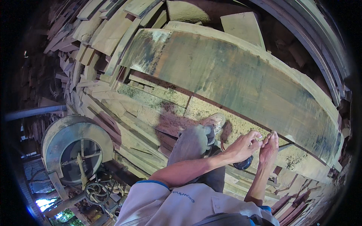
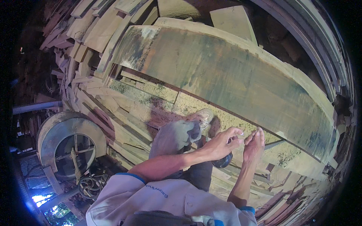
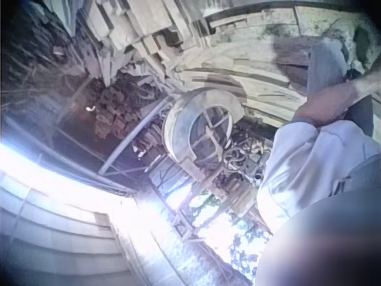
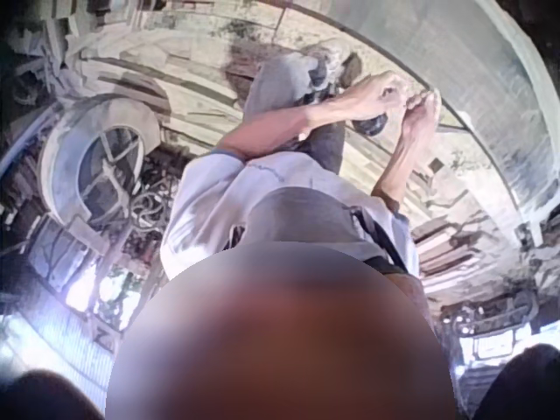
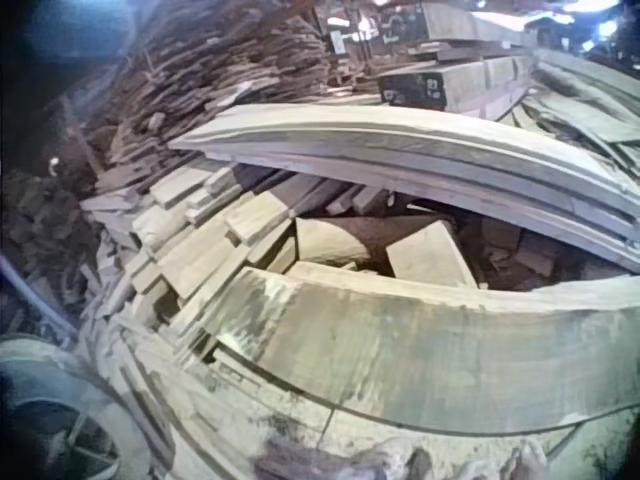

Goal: The person uses a tape measure to measure a large wooden plank, then marks measurements with a pencil. The person also uses a crowbar to move the plank into position before measuring.

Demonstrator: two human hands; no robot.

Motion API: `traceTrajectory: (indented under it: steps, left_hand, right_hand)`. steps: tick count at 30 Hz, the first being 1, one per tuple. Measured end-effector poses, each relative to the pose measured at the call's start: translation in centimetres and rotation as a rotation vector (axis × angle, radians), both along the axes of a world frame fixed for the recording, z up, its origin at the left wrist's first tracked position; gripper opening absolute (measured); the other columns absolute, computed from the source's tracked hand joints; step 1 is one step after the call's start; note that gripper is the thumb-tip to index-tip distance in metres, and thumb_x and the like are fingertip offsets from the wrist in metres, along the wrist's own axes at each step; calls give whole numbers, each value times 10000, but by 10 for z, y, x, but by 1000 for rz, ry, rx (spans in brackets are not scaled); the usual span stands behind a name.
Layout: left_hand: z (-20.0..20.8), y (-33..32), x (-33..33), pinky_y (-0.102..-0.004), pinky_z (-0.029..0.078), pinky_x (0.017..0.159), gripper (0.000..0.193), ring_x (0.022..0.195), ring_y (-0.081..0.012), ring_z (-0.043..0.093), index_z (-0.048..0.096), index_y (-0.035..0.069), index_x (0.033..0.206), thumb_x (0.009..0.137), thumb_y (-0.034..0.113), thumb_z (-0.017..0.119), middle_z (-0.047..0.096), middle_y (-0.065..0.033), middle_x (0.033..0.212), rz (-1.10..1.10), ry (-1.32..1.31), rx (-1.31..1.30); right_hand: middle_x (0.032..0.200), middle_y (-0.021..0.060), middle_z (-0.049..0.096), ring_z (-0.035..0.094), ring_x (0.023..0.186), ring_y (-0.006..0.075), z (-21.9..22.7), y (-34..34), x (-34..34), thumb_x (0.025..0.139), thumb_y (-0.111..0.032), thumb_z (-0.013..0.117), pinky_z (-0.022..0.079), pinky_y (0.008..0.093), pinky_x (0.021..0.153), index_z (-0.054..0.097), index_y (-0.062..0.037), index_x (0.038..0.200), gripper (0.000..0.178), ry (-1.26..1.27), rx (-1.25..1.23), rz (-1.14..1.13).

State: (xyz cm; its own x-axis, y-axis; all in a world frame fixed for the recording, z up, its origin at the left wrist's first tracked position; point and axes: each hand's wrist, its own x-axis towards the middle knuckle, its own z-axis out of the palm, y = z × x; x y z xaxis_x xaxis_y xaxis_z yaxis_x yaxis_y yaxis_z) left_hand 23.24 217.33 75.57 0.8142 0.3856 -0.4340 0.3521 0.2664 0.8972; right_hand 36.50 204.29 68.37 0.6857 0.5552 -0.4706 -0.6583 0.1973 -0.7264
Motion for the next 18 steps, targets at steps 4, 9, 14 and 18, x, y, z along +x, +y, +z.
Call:
traceTrajectory:
  steps: [4, 9, 14, 18]
  left_hand:
    - [12, -8, -4, -363, 465, 843, 376, 893, -227, 618, 509, -5, 1217, 950, 252, 570, 626, -152, 931, 2, -148, -37]
    - [12, -6, 11, -366, 473, 850, 356, 960, -235, 633, 527, -22, 1170, 946, 250, 579, 646, -183, 1004, 38, -237, 32]
    - [8, 9, 28, -347, 494, 816, 342, 908, -209, 635, 529, -65, 1140, 947, 214, 571, 642, -142, 982, 107, -171, 12]
    - [35, 17, 34, -343, 487, 817, 358, 855, -183, 620, 522, -78, 1154, 951, 215, 558, 642, -139, 961, 107, -240, -85]
  right_hand:
    - [908, 22, 572, 570, 759, 114, -18, -6, -10, 905, -194, 659, 484, 260, 628, 565, -44, 1125, 282, 71, -80, 93]
    - [914, 12, 580, 574, 861, 121, -9, -22, -29, 879, -171, 672, 483, 247, 760, 588, -27, 1083, 263, -17, -146, 81]
    - [919, 20, 607, 587, 838, 101, 24, -36, -37, 909, -109, 633, 492, 258, 742, 585, -54, 1073, 180, 57, -113, -44]
    - [915, 50, 632, 622, 796, 146, 31, -39, -32, 913, -93, 625, 533, 283, 683, 563, -61, 1064, 167, -1, -125, -88]
